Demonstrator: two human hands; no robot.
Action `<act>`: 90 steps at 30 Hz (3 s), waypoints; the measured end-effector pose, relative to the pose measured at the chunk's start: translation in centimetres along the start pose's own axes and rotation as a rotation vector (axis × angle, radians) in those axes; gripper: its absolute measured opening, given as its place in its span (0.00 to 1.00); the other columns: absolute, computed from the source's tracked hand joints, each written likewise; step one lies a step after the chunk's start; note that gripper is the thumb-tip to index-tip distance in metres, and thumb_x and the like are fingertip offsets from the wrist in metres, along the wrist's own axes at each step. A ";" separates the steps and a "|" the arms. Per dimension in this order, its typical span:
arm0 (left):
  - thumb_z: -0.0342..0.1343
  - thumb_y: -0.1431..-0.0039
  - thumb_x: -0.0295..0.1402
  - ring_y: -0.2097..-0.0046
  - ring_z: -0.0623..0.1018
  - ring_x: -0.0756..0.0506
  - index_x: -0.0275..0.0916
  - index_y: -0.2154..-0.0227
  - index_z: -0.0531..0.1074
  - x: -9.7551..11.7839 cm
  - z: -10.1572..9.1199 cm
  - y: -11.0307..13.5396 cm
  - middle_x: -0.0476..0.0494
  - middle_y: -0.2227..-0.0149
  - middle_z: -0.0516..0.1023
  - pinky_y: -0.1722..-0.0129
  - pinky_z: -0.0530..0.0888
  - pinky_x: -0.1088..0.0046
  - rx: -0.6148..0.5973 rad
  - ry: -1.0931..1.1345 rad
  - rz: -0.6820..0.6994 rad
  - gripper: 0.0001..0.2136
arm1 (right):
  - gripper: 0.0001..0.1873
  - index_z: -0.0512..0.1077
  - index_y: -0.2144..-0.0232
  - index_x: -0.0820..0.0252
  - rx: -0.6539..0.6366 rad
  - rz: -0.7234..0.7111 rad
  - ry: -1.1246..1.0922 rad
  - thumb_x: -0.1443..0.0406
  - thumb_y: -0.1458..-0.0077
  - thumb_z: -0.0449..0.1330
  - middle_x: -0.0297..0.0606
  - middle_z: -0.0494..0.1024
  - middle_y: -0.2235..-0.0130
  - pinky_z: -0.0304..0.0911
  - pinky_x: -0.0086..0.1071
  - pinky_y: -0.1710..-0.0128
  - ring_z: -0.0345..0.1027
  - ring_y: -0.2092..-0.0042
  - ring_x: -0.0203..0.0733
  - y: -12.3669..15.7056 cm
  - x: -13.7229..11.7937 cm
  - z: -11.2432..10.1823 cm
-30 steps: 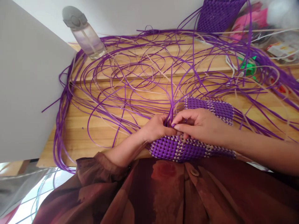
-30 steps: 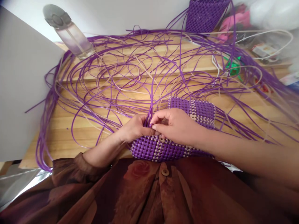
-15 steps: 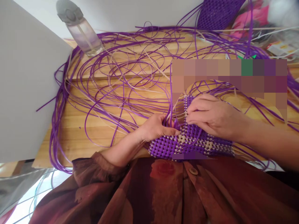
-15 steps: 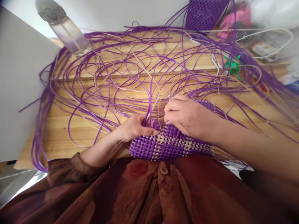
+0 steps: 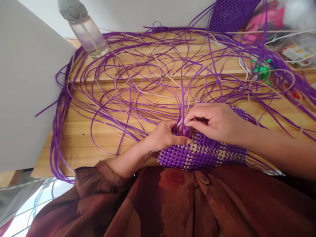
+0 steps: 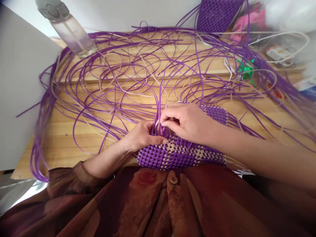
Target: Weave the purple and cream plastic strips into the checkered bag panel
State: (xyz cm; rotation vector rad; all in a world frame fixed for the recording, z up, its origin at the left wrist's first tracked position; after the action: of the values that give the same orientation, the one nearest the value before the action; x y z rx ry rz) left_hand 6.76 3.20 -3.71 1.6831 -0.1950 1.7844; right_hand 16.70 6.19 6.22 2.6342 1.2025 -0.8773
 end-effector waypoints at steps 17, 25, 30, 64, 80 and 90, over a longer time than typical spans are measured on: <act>0.75 0.62 0.32 0.72 0.68 0.54 0.35 0.69 0.69 0.5 0.1 -0.4 0.54 0.74 0.70 0.69 0.66 0.75 0.041 0.198 0.108 0.20 | 0.08 0.78 0.67 0.57 0.127 0.120 0.109 0.66 0.40 0.59 0.34 0.82 0.65 0.64 0.31 0.62 0.75 0.64 0.38 3.1 0.1 0.1; 0.75 0.61 0.30 0.70 0.70 0.53 0.36 0.66 0.70 0.6 -0.1 -0.4 0.53 0.72 0.72 0.67 0.68 0.75 0.053 0.165 0.130 0.21 | 0.07 0.77 0.70 0.55 0.004 0.272 0.054 0.62 0.42 0.60 0.29 0.80 0.71 0.59 0.31 0.68 0.71 0.70 0.35 3.2 0.9 1.1; 0.72 0.56 0.34 0.72 0.68 0.54 0.34 0.71 0.72 0.9 -0.3 -0.1 0.53 0.74 0.71 0.68 0.65 0.75 0.083 0.137 0.081 0.15 | 0.10 0.75 0.73 0.55 -0.115 0.313 -0.001 0.61 0.42 0.58 0.27 0.75 0.77 0.55 0.30 0.72 0.66 0.75 0.32 2.8 1.5 1.1; 0.72 0.56 0.41 0.73 0.68 0.53 0.33 0.71 0.75 -1.0 0.4 -0.7 0.51 0.75 0.73 0.69 0.64 0.75 0.050 0.247 -0.090 0.18 | 0.06 0.77 0.73 0.53 0.131 0.311 -0.041 0.62 0.44 0.65 0.30 0.77 0.75 0.61 0.34 0.73 0.66 0.75 0.36 5.1 1.4 1.4; 0.66 0.46 0.45 0.72 0.66 0.54 0.34 0.69 0.72 -0.5 0.3 -0.5 0.52 0.73 0.71 0.70 0.63 0.75 -0.035 0.063 -0.006 0.17 | 0.05 0.76 0.65 0.54 -0.042 -0.067 0.230 0.61 0.39 0.63 0.38 0.77 0.60 0.55 0.45 0.52 0.66 0.53 0.50 7.3 -2.9 2.0; 0.67 0.48 0.43 0.72 0.67 0.53 0.34 0.68 0.72 -0.8 0.3 -0.6 0.51 0.72 0.71 0.69 0.64 0.74 -0.030 0.056 -0.008 0.17 | 0.20 0.74 0.48 0.52 0.100 -0.246 0.532 0.73 0.39 0.53 0.39 0.81 0.58 0.64 0.39 0.61 0.72 0.61 0.46 9.2 -5.1 -1.1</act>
State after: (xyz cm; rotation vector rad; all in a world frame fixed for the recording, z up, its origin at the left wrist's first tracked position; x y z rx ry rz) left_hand 7.25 3.23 -4.58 1.6091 -0.1891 1.8109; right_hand 21.25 -2.99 8.75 2.9498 1.6623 -0.2586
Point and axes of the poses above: each hand's wrist, its own y-axis away from the middle knuckle, its own z-axis out of the palm, x = y × z, the point moved 8 cm from there along -y, towards the middle knuckle
